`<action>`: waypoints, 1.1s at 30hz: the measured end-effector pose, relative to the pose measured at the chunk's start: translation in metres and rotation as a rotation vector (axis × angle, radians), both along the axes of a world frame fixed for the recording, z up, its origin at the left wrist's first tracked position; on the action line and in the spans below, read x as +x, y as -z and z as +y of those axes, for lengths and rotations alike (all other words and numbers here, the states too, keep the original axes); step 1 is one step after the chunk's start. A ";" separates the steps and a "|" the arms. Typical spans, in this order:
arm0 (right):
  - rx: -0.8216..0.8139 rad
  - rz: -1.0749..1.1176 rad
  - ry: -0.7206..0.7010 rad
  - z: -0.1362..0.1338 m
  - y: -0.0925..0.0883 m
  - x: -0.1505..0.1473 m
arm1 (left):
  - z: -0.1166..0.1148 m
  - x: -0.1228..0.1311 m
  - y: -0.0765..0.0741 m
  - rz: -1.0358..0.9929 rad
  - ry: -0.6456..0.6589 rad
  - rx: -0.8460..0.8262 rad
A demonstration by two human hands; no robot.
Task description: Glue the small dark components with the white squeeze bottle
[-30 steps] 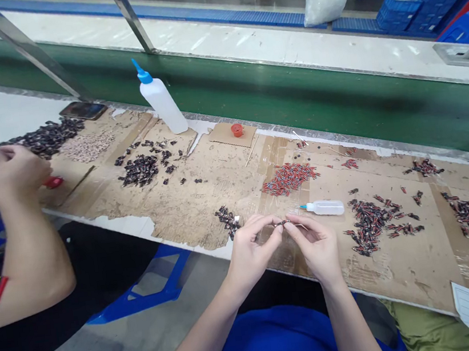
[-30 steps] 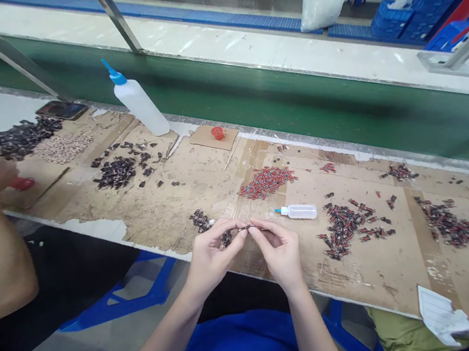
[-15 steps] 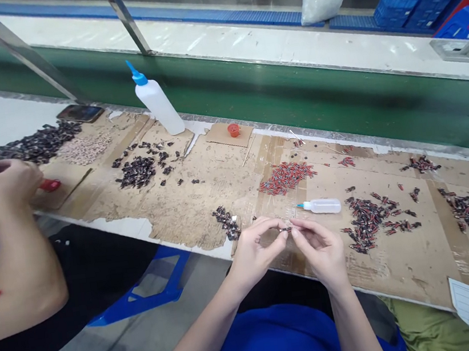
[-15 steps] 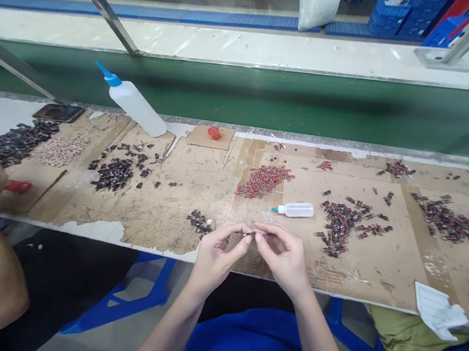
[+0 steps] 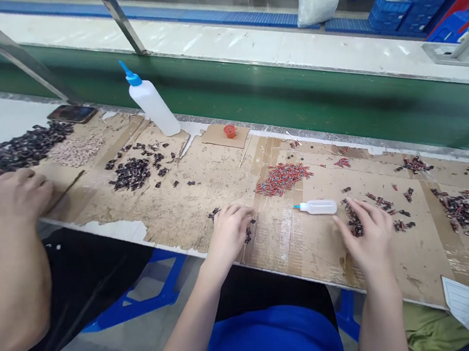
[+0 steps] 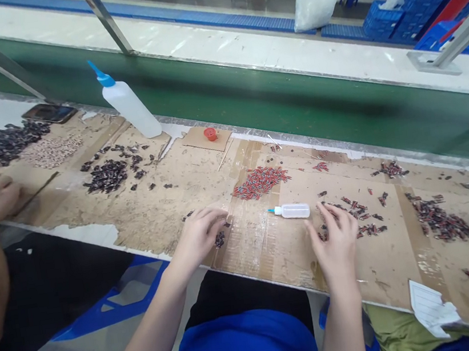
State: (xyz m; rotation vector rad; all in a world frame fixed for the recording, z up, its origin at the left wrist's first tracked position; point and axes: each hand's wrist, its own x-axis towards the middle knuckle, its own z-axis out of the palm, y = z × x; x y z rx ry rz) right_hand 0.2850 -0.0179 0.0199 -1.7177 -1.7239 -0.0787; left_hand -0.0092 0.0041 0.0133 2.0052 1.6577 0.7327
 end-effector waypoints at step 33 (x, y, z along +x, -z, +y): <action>-0.267 1.117 0.064 0.002 0.006 -0.096 | -0.009 0.030 0.013 -0.331 0.015 -0.070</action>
